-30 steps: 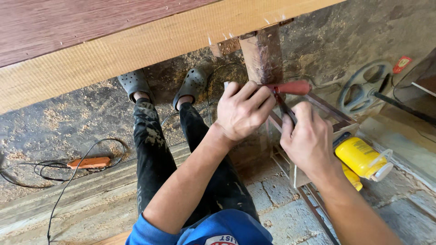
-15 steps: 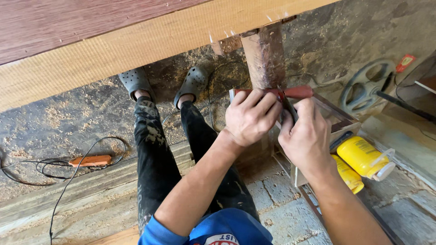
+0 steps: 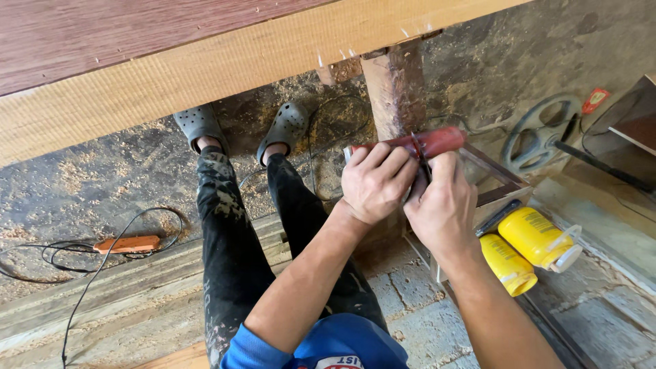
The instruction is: The person applies white wood filler along the edge of a wooden panel, spreading it with a flexible spreader held in one hand while carrying filler on a second spreader. They squeeze filler from a red tube onto the spreader, then scoop more filler from a can using a stick and load it onto the spreader.
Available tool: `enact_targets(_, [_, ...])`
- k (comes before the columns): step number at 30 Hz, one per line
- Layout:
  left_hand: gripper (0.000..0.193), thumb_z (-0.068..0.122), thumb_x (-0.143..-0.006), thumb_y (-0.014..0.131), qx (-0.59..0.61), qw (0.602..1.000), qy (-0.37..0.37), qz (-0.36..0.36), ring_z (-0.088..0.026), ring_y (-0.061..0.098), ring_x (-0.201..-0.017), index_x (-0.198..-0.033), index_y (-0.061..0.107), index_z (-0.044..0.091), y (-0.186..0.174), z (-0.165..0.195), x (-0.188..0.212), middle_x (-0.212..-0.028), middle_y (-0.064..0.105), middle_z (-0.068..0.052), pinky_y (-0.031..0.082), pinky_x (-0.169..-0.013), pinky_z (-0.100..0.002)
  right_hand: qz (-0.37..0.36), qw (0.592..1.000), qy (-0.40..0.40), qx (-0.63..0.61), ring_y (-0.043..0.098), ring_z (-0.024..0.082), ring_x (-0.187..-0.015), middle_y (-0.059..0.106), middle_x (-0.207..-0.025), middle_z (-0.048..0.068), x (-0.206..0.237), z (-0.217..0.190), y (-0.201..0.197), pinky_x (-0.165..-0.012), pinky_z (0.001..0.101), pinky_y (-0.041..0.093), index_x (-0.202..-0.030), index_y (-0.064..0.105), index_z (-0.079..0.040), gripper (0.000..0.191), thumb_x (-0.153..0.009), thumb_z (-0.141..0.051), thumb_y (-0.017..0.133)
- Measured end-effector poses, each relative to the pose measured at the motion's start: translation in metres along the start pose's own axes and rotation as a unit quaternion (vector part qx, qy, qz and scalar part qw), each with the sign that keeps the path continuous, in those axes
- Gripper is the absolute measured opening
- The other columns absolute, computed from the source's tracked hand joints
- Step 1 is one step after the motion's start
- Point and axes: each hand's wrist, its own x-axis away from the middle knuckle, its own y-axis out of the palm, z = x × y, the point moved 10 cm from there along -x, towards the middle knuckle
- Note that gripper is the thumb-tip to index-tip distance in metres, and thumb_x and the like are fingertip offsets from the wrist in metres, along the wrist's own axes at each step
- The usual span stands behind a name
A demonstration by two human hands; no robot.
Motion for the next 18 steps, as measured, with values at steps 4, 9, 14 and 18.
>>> enact_targets(4, [0.018, 0.018, -0.078, 0.067, 0.006, 1.0, -0.014, -0.004, -0.019, 0.06, -0.086, -0.095, 0.07, 0.012, 0.002, -0.001, 0.004, -0.094, 0.059, 0.001, 0.043, -0.069, -0.036, -0.001, 1.0, -0.017, 0.002, 0.065, 0.046, -0.087, 0.063, -0.099, 0.021, -0.006, 0.001, 0.001, -0.074, 0.0548, 0.052, -0.111, 0.052, -0.003, 0.021, -0.096, -0.001, 0.066])
enact_targets(9, [0.018, 0.012, -0.074, 0.074, 0.017, 0.996, -0.084, -0.011, -0.022, 0.06, -0.083, -0.091, 0.067, 0.012, 0.003, -0.016, 0.001, -0.09, 0.06, -0.002, 0.046, -0.069, -0.038, -0.032, 0.999, -0.036, -0.014, 0.066, 0.045, -0.084, 0.062, -0.097, 0.021, -0.011, 0.001, 0.002, -0.072, 0.0538, 0.052, -0.112, 0.049, -0.001, 0.026, -0.092, 0.002, 0.067])
enact_targets(14, [0.025, 0.005, -0.07, 0.076, 0.105, 0.981, -0.161, 0.028, -0.028, 0.059, -0.08, -0.093, 0.069, 0.009, -0.004, -0.034, 0.0, -0.089, 0.063, -0.005, 0.05, -0.069, -0.041, -0.057, 0.998, -0.019, -0.006, 0.064, 0.049, -0.084, 0.063, -0.097, 0.025, -0.009, 0.004, 0.0, -0.071, 0.0562, 0.051, -0.115, 0.051, 0.001, 0.032, -0.088, 0.001, 0.068])
enact_targets(18, [0.018, 0.001, -0.076, 0.079, 0.175, 0.967, -0.184, 0.029, -0.028, 0.062, -0.077, -0.091, 0.072, 0.008, -0.001, -0.045, 0.0, -0.084, 0.065, -0.007, 0.052, -0.07, -0.04, -0.066, 0.998, -0.008, -0.005, 0.064, 0.049, -0.083, 0.063, -0.096, 0.025, -0.011, 0.007, 0.0, -0.071, 0.0573, 0.05, -0.113, 0.051, 0.002, 0.03, -0.089, 0.0, 0.069])
